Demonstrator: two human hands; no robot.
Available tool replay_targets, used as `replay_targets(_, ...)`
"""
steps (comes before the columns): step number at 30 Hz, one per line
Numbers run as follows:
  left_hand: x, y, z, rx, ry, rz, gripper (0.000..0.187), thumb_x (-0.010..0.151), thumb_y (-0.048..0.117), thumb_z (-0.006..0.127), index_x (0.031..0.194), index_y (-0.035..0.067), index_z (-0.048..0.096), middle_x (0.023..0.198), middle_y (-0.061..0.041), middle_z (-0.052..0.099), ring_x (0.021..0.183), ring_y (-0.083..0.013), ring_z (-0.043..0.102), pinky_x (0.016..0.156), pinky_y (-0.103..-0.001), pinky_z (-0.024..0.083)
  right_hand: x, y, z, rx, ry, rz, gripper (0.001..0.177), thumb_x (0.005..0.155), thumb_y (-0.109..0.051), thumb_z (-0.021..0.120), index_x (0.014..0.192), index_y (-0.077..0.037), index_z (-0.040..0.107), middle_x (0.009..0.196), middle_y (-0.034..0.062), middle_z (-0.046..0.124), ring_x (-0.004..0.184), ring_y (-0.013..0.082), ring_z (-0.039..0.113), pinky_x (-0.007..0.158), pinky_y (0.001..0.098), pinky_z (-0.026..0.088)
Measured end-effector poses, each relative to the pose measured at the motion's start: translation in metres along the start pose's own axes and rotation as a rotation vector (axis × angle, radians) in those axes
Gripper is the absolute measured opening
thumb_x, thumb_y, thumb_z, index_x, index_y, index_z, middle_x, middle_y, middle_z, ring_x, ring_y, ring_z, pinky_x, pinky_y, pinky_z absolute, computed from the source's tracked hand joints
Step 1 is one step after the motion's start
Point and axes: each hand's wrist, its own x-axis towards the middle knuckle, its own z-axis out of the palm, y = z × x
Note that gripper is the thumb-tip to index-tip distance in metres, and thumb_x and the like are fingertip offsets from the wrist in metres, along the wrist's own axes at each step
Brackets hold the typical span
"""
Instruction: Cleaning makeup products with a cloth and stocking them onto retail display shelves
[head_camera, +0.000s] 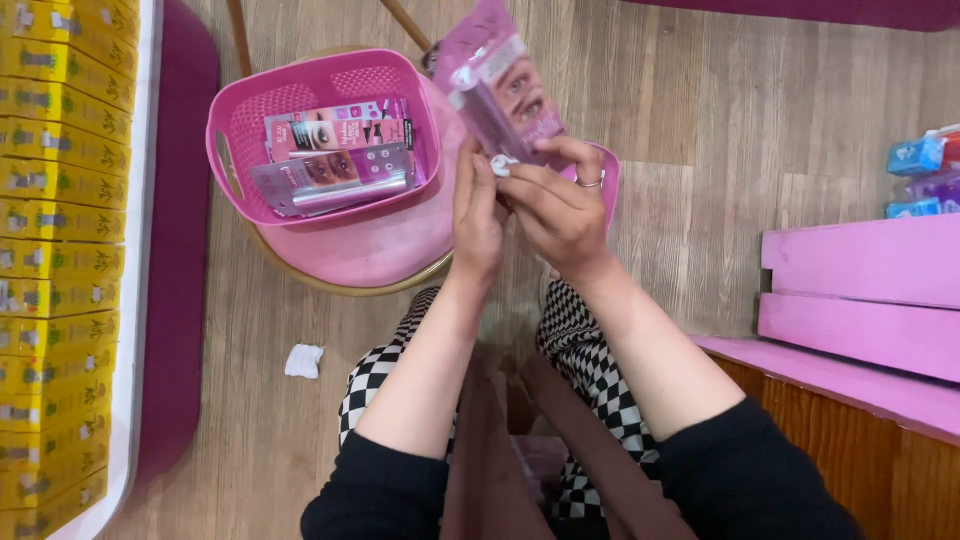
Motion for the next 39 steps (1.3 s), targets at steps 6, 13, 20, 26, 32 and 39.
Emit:
replay_targets(6,-0.003,-0.028,-0.021,0.177,-0.298,-0.011,0.097,0.092,0.064,0.068,0.162,0.012,0.025,0.145,-0.020,0.055,0.128,-0.0230,0.056,0.109,-0.048,0.052,0.015,0.003,-0.011,0.039,0.071,0.096,0.018,0.101,-0.028,0.075,0.102,-0.011,0.082,0.100,0.0067,0.078,0.120,0.0382,0.059,0.116,0.0501,0.034)
replay_targets(13,-0.007,0.031,-0.001,0.597,-0.470,-0.090,0.075,0.095,0.040,0.069,0.157,0.021,0.030,0.159,-0.007,0.049,0.141,-0.0284,0.059,0.113,-0.038,0.047,0.012,0.026,-0.025,0.072,0.125,0.408,0.013,0.094,-0.001,0.082,0.102,-0.008,0.075,0.104,0.0045,0.074,0.126,0.0282,0.049,0.109,0.0461,0.044)
replay_targets(20,-0.004,0.035,-0.007,0.605,-0.505,-0.078,0.053,0.102,0.033,0.062,0.150,0.025,0.039,0.146,-0.009,0.061,0.125,-0.0292,0.070,0.105,-0.040,0.058,0.012,0.037,-0.027,0.256,0.409,0.615,0.010,0.098,-0.008,0.076,0.106,-0.008,0.071,0.108,0.0056,0.066,0.110,0.0194,0.062,0.100,0.0325,0.052)
replay_targets(26,-0.001,-0.002,-0.019,0.200,-0.261,-0.104,0.049,0.106,0.022,0.059,0.150,0.008,0.041,0.149,-0.012,0.052,0.138,-0.0240,0.052,0.119,-0.039,0.045,-0.014,0.042,-0.009,0.242,0.177,0.431,0.017,0.095,-0.001,0.077,0.104,-0.014,0.071,0.115,0.0037,0.069,0.124,0.0288,0.058,0.115,0.0514,0.045)
replay_targets(32,0.013,0.014,-0.024,-0.473,0.130,-0.019,0.040,0.114,0.020,0.050,0.151,0.017,0.035,0.145,-0.009,0.052,0.128,-0.0291,0.058,0.111,-0.047,0.049,-0.005,-0.001,0.018,0.080,-0.047,0.073,0.013,0.089,-0.007,0.085,0.095,-0.018,0.084,0.099,-0.0002,0.081,0.109,0.0255,0.065,0.118,0.0553,0.024)
replay_targets(39,0.026,0.047,-0.052,-0.413,0.402,0.247,0.036,0.113,0.014,0.056,0.143,0.021,0.039,0.148,-0.003,0.048,0.135,-0.0277,0.050,0.118,-0.054,0.041,0.000,-0.022,0.057,0.342,-0.011,0.200,0.027,0.086,0.011,0.077,0.107,-0.006,0.081,0.101,0.0137,0.077,0.092,0.0356,0.073,0.085,0.0504,0.059)
